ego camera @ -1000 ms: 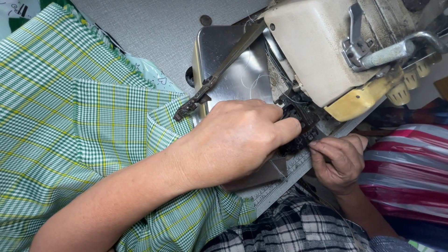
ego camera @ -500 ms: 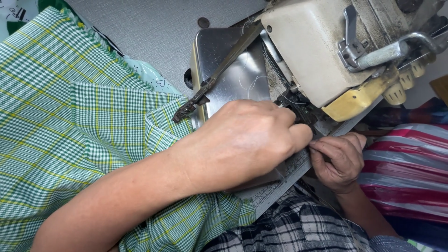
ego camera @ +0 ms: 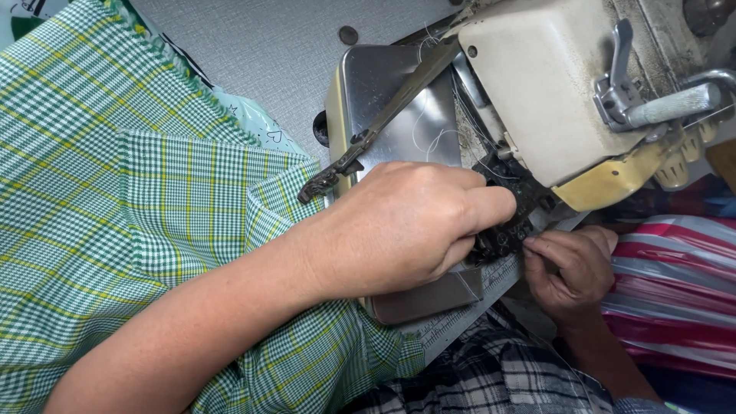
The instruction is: The person maintains a sewing machine by cleaning lint from the inner mechanisms and threading the needle.
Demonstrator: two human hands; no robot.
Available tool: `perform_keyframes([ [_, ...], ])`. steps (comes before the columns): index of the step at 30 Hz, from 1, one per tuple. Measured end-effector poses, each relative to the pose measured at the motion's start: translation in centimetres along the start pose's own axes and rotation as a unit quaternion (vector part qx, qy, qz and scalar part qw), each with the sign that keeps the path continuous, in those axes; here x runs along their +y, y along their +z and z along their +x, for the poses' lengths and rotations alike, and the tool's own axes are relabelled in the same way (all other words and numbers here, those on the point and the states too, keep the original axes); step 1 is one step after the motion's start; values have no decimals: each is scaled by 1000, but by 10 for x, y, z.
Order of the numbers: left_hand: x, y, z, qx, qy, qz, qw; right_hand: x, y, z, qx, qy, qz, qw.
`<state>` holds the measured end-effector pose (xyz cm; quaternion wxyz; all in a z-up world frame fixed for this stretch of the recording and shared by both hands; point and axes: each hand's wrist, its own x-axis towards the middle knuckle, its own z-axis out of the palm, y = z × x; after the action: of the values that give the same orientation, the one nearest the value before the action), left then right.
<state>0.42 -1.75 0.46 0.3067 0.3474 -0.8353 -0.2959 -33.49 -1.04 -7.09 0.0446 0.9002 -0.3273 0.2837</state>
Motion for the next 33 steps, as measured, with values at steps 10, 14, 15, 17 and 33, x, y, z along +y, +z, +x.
perform_keyframes([
  [10, 0, 3, 0, -3, 10, 41, 999, -1, 2, 1, -12, 0, 16, 1000],
  [14, 2, -1, -1, 24, 7, 17, 1000, 0, 3, 1, -4, -5, 14, 1000],
  [15, 1, -1, -1, 24, 7, 17, 1000, 1, 3, 0, -4, -4, 14, 1000],
  [17, 0, -1, -1, 31, 21, -19, 999, 1, 3, -1, -9, -6, 13, 1000],
  [33, -5, -4, 3, 2, -17, -59, 998, -1, -1, 3, -26, -11, 22, 999],
])
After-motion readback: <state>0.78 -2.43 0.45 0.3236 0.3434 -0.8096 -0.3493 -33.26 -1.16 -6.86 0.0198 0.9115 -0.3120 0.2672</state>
